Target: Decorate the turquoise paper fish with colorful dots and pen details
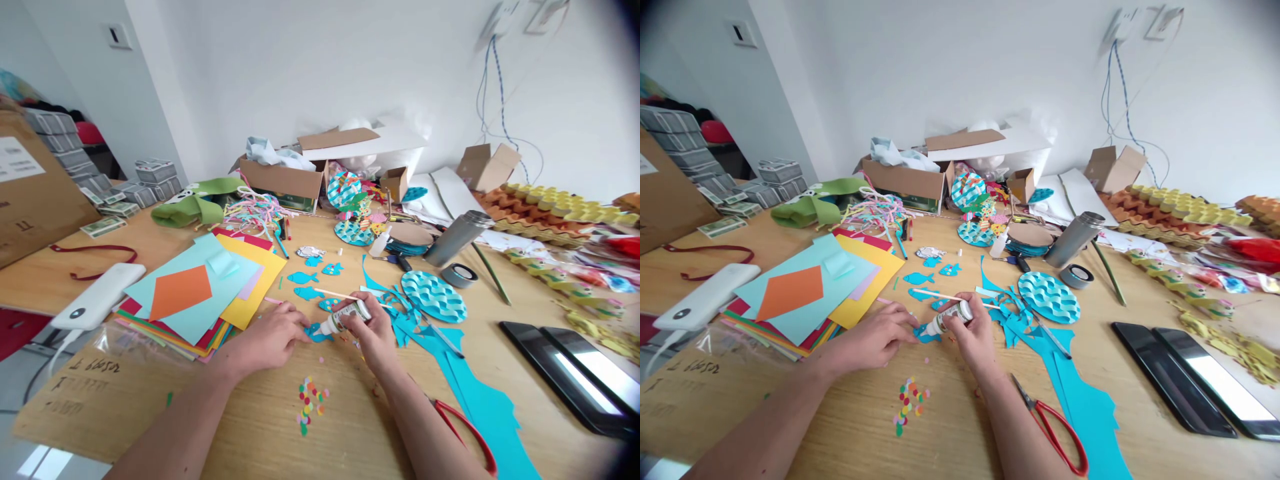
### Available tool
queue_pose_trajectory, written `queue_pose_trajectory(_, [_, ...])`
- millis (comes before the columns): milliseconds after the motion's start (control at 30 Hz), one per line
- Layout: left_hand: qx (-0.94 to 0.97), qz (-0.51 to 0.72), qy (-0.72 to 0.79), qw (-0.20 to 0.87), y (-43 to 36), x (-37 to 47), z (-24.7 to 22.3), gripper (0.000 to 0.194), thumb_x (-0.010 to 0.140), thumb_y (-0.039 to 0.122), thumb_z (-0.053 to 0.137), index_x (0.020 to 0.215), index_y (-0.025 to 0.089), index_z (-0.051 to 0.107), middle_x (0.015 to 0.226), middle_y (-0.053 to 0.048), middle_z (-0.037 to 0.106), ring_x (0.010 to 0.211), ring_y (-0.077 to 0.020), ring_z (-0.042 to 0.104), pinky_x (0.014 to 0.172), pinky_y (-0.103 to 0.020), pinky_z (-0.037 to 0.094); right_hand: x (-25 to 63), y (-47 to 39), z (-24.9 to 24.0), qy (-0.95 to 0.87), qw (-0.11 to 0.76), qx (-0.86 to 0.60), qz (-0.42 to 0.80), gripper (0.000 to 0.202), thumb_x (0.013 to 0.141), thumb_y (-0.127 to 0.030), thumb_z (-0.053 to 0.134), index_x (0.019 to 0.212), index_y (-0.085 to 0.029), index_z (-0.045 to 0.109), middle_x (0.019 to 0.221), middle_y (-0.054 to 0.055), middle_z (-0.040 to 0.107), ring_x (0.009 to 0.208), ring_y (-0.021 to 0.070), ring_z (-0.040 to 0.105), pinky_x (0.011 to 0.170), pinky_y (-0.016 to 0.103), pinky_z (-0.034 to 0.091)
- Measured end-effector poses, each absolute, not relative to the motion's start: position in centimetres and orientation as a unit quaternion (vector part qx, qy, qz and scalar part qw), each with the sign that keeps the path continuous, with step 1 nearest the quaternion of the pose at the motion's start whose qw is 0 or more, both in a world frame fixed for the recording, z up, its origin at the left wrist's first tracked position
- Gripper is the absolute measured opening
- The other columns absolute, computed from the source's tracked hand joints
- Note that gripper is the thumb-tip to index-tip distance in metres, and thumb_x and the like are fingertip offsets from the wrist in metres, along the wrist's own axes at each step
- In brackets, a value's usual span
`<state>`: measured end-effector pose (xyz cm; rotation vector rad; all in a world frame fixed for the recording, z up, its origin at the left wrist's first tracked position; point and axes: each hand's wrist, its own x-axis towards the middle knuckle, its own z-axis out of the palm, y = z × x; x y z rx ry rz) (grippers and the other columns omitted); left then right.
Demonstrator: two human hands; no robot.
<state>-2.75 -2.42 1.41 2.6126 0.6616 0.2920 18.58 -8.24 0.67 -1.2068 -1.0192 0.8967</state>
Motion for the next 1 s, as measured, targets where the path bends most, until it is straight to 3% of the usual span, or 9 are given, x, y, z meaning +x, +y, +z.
queue_pose_trajectory(1000, [0.942,0.125,0.24,0.2,-2.48,-2.79,1.32,0.037,0.085,0.002,0.059,0.106,0.027,0.076,0.116,-0.001,0.072,0.112,-0.0223,0.056,0.101,-0.039,0.042,18.48,-8.24,0.94,-0.481,0.588,-0.554,0.34,0.022,0.067,-0.023,0.067,0.087,-0.023,0.058,0.08,0.0,0.072,0.064,0.0161,0.06,0.058,0.027,0.048])
